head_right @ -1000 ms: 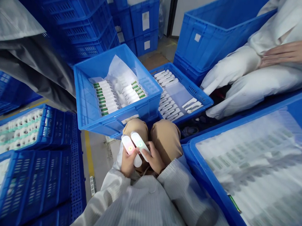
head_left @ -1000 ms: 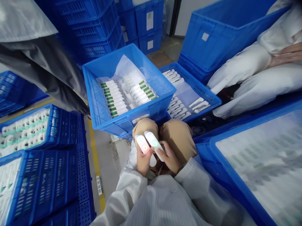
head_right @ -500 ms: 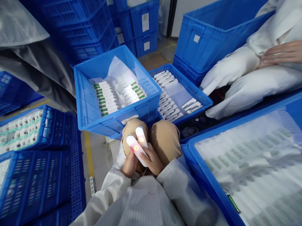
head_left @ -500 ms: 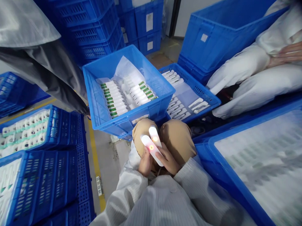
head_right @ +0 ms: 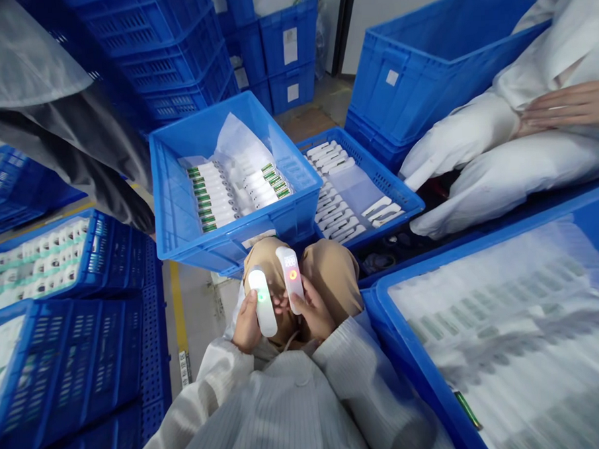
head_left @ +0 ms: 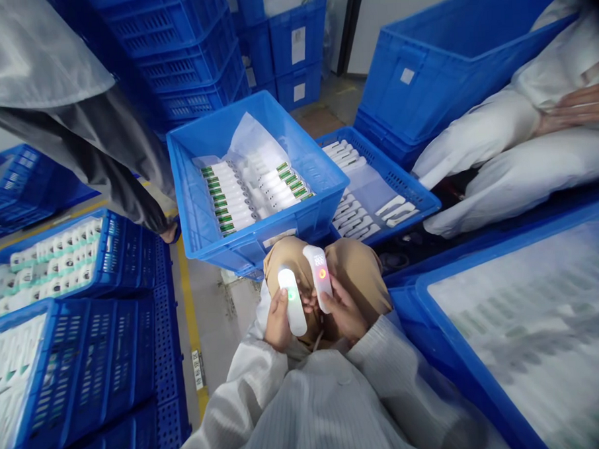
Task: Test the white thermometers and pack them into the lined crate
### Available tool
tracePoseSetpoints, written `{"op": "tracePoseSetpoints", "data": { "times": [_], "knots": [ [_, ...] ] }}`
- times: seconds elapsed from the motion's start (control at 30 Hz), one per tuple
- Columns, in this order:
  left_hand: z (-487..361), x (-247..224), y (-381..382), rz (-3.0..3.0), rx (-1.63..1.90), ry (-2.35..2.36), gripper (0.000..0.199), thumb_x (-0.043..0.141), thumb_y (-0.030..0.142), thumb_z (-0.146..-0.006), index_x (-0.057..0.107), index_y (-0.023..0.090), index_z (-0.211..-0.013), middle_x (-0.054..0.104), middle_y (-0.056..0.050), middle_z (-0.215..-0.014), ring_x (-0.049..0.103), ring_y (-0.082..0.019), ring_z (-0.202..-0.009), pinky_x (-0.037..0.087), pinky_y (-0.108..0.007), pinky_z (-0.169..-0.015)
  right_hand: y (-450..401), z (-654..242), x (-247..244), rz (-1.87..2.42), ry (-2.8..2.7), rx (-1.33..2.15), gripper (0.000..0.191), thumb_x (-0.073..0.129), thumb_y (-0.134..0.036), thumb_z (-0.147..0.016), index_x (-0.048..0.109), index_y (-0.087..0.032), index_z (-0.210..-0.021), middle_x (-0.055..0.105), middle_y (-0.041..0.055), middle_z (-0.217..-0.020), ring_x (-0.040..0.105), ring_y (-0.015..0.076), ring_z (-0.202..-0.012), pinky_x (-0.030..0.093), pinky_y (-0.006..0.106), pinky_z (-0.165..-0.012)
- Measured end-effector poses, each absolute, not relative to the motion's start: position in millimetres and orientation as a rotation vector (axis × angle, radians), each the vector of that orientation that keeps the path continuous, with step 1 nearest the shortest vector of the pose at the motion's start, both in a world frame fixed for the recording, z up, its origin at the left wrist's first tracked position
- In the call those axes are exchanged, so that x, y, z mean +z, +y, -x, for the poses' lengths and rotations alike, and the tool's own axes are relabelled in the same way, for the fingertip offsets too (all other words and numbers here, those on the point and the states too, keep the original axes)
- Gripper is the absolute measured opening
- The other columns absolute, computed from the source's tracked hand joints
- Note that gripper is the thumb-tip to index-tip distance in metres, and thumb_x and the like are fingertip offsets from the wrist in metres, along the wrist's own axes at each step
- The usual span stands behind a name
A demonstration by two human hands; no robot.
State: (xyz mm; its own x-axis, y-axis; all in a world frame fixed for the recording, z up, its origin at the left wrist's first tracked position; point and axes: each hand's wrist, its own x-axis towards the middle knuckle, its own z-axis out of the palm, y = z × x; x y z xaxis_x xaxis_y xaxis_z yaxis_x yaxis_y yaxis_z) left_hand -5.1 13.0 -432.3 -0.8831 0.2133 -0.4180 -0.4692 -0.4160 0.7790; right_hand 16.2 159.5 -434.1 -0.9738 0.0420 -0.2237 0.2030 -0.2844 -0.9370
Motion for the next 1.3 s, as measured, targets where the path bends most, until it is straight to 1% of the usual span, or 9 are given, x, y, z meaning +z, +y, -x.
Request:
{"op": "tracePoseSetpoints", "data": {
  "times": [0.1,0.17,0.23,0.3,0.4,0.57,1.0,1.2,1.3],
  "knots": [
    [7.5,-429.8,8.6,0.328,2.289,1.337,0.051,0.069,0.056,-0.07,0.062,0.016,-0.101,0.063,-0.001,-0.067,0.058,-0.015,-0.054,0.047,-0.029,-0.052,157.4,-16.4,-435.7,-0.296,1.783,-2.407,0.048,0.069,-0.054,-0.073,0.054,-0.022,-0.106,0.063,0.0019,-0.077,0.061,0.0188,-0.07,0.051,0.032,-0.067],
    [8.2,-430.3,6.9,0.259,2.261,1.338,0.044,0.075,0.048,-0.066,0.06,0.016,-0.093,0.062,0.0,-0.068,0.056,-0.014,-0.054,0.045,-0.028,-0.052,155.0,-17.1,-434.3,-0.306,1.733,-2.382,0.045,0.066,-0.058,-0.075,0.055,-0.023,-0.101,0.06,0.0,-0.068,0.056,0.0161,-0.057,0.048,0.03,-0.056],
    [8.4,-432.2,5.7,0.174,2.237,1.347,0.039,0.074,0.044,-0.069,0.059,0.017,-0.093,0.062,0.0,-0.071,0.055,-0.013,-0.054,0.043,-0.027,-0.053,152.8,-17.4,-430.9,-0.303,1.649,-2.389,0.043,0.059,-0.061,-0.08,0.054,-0.022,-0.098,0.056,-0.0012,-0.063,0.05,0.013,-0.046,0.043,0.027,-0.045],
    [8.3,-434.1,5.0,0.102,2.226,1.359,0.036,0.069,0.044,-0.075,0.057,0.018,-0.096,0.062,0.0,-0.071,0.055,-0.012,-0.055,0.043,-0.026,-0.053,151.4,-17.1,-426.6,-0.272,1.587,-2.4,0.043,0.057,-0.061,-0.082,0.051,-0.022,-0.098,0.055,-0.0017,-0.063,0.047,0.0107,-0.041,0.039,0.025,-0.039],
    [8.5,-434.5,4.8,0.053,2.206,1.365,0.037,0.065,0.047,-0.079,0.056,0.017,-0.096,0.061,0.0,-0.069,0.053,-0.012,-0.053,0.042,-0.025,-0.053,150.8,-16.5,-421.4,-0.249,1.567,-2.396,0.045,0.062,-0.058,-0.079,0.048,-0.021,-0.099,0.058,-0.0019,-0.067,0.049,0.0094,-0.039,0.039,0.023,-0.036],
    [8.8,-428.9,5.8,0.02,2.128,1.38,0.039,0.064,0.052,-0.078,0.059,0.014,-0.088,0.062,-0.002,-0.066,0.054,-0.011,-0.052,0.042,-0.025,-0.054,151.1,-16.6,-419.2,-0.308,1.602,-2.37,0.048,0.063,-0.058,-0.079,0.046,-0.019,-0.102,0.059,-0.0024,-0.062,0.051,0.01,-0.037,0.041,0.021,-0.033],
    [9.9,-434.5,5.2,0.02,2.107,1.43,0.038,0.062,0.052,-0.08,0.061,0.014,-0.089,0.062,-0.002,-0.066,0.053,-0.012,-0.052,0.043,-0.025,-0.053,152.3,-15.0,-422.6,-0.379,1.647,-2.326,0.053,0.065,-0.059,-0.076,0.047,-0.018,-0.106,0.062,-0.002,-0.059,0.052,0.011,-0.037,0.043,0.021,-0.032],
    [9.8,-431.1,7.3,0.051,2.136,1.395,0.037,0.064,0.05,-0.079,0.059,0.015,-0.085,0.06,0.0,-0.062,0.053,-0.011,-0.051,0.042,-0.024,-0.052,150.7,-14.5,-429.9,-0.395,1.649,-2.34,0.05,0.064,-0.062,-0.076,0.048,-0.019,-0.095,0.058,-0.0035,-0.053,0.048,0.0093,-0.035,0.039,0.019,-0.031],
    [9.2,-429.7,8.8,0.068,2.147,1.397,0.039,0.066,0.052,-0.077,0.058,0.015,-0.087,0.06,0.0,-0.061,0.053,-0.011,-0.049,0.042,-0.024,-0.05,150.6,-15.0,-429.7,-0.424,1.66,-2.317,0.054,0.065,-0.063,-0.074,0.047,-0.019,-0.1,0.057,-0.0041,-0.052,0.048,0.0106,-0.035,0.04,0.021,-0.032]
  ]
}}
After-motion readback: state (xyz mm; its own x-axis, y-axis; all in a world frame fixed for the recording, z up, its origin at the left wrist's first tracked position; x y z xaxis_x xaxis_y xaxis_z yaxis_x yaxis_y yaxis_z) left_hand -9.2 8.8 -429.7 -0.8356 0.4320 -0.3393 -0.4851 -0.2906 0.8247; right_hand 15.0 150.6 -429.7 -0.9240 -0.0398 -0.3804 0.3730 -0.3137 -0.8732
